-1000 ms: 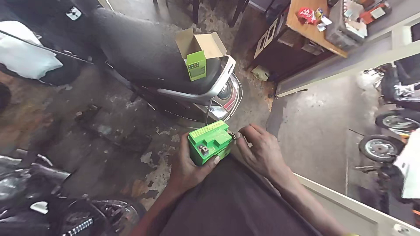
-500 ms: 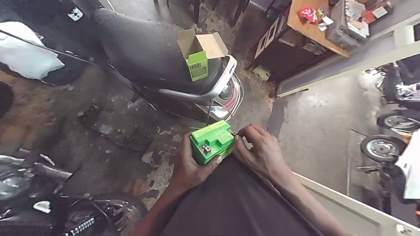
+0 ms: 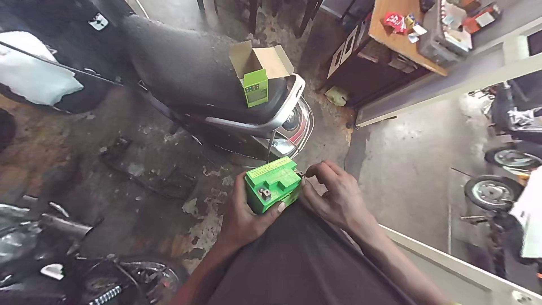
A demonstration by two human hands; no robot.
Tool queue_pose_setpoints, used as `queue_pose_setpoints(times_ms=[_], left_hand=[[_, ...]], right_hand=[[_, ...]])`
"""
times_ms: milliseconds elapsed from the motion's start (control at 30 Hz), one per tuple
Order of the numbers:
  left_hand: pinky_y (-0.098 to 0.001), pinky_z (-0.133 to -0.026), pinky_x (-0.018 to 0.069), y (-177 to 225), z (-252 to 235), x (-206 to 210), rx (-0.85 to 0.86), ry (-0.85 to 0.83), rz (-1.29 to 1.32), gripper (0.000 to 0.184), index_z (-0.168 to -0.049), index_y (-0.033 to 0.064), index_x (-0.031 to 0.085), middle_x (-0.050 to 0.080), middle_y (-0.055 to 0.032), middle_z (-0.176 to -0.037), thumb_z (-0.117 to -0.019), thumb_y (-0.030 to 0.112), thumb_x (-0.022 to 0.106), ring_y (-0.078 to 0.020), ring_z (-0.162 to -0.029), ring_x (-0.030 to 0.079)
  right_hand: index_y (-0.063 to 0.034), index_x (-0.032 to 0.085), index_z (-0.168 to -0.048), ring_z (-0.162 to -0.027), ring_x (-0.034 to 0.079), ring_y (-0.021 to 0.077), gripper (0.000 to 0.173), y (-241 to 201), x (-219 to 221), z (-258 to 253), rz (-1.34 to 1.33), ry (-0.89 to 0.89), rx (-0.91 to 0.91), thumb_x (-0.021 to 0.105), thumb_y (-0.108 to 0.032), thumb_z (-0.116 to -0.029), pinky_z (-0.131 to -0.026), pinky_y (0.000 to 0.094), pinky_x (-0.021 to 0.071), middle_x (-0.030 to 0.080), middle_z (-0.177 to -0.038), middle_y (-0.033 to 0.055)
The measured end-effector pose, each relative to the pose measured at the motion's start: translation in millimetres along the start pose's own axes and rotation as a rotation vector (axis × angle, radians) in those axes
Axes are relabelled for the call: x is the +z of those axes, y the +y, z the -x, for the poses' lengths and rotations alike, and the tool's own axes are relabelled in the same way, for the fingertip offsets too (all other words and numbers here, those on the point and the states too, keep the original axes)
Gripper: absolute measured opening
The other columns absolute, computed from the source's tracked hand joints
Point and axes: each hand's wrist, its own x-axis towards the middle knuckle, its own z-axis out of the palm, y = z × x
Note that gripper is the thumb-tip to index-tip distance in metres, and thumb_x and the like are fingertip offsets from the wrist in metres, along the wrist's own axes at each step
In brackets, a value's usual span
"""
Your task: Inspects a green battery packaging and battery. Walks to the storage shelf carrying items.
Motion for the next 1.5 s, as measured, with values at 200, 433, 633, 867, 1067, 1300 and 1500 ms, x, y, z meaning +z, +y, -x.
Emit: queue_pose_setpoints(times_ms=[200,433,633,867,1067,1300,1500], left_hand=[[-0.0317,-0.085,0.0632,0.1,0.0,-1.8,-0.006,0.001,-0.017,0.096,-0.134,-0.0064,0.046,0.07,-0.0063,-0.112,-0.0754,0.061,0.08,-0.0097,-0.1,0.071],[-0.0327,-0.086,0.0632,0.1,-0.5,-2.6,-0.006,0.002,-0.018,0.096,-0.135,-0.0061,0.046,0.07,-0.0066,-0.112,-0.0755,0.061,0.08,-0.0105,-0.1,0.071],[-0.0328,-0.087,0.063,-0.1,-1.0,-2.8,0.012,0.015,-0.018,0.095,-0.135,-0.0072,0.046,0.07,-0.0077,-0.114,-0.0762,0.059,0.081,-0.0107,-0.102,0.07],[-0.034,-0.09,0.063,-0.1,-6.3,-4.8,-0.055,0.001,0.172,0.094,-0.137,-0.0085,0.043,0.069,-0.0093,-0.117,-0.0776,0.052,0.084,-0.0141,-0.105,0.07],[-0.0372,-0.089,0.0634,15.6,-21.5,-20.2,-0.205,-0.034,0.65,0.077,-0.139,-0.0037,0.039,0.069,-0.0105,-0.116,-0.0863,0.033,0.08,-0.0195,-0.102,0.072],[-0.0388,-0.09,0.0602,33.7,-40.4,-50.2,-0.397,-0.446,0.792,0.077,-0.149,0.0071,0.034,0.065,-0.0112,-0.124,-0.0896,0.038,0.072,-0.0205,-0.106,0.069],[-0.037,-0.087,0.0619,26.2,-51.4,-34.1,-0.47,-0.611,0.736,0.07,-0.146,0.0081,0.034,0.067,-0.0094,-0.12,-0.0928,0.038,0.067,-0.0188,-0.102,0.071]], right_hand=[[-0.0121,0.068,-0.084,-0.06,0.059,0.0123,0.035,-0.4,0.9,-3.1,0.013,-0.01,0.027,0.049,-0.034,-0.1027,-0.05,0.0321,0.0475,0.061,-0.074,0.0011],[-0.0117,0.069,-0.086,-0.061,0.058,0.0126,0.031,-3.0,2.3,-5.2,0.021,-0.016,0.021,0.053,-0.033,-0.1007,-0.051,0.0314,0.0468,0.061,-0.075,0.0014],[-0.0118,0.069,-0.092,-0.065,0.058,0.0141,0.028,-2.8,2.3,-5.2,0.017,-0.016,-0.018,0.056,-0.036,-0.0977,-0.054,0.0325,0.0474,0.062,-0.079,0.0025],[-0.0064,0.062,-0.096,-0.059,0.05,0.0041,0.027,33.0,9.0,-25.1,-1.117,-0.041,0.588,0.04,-0.018,-0.1074,-0.056,0.0197,0.0445,0.056,-0.073,-0.0034],[0.0016,0.059,-0.11,-0.082,0.074,0.0204,0.021,81.0,32.9,1.6,-1.714,0.376,1.126,0.04,0.002,-0.101,-0.081,0.0344,0.0641,0.072,-0.095,0.0128],[-0.0031,0.067,-0.113,-0.086,0.076,0.0216,0.021,41.0,16.4,-4.4,-1.615,0.227,0.865,0.054,0.004,-0.0991,-0.073,0.0335,0.0651,0.075,-0.104,0.0153],[-0.0021,0.069,-0.122,-0.095,0.071,0.0159,0.023,11.5,-10.9,-30.5,-1.147,0.026,0.128,0.06,-0.009,-0.1024,-0.083,0.031,0.0606,0.074,-0.11,0.0096]])
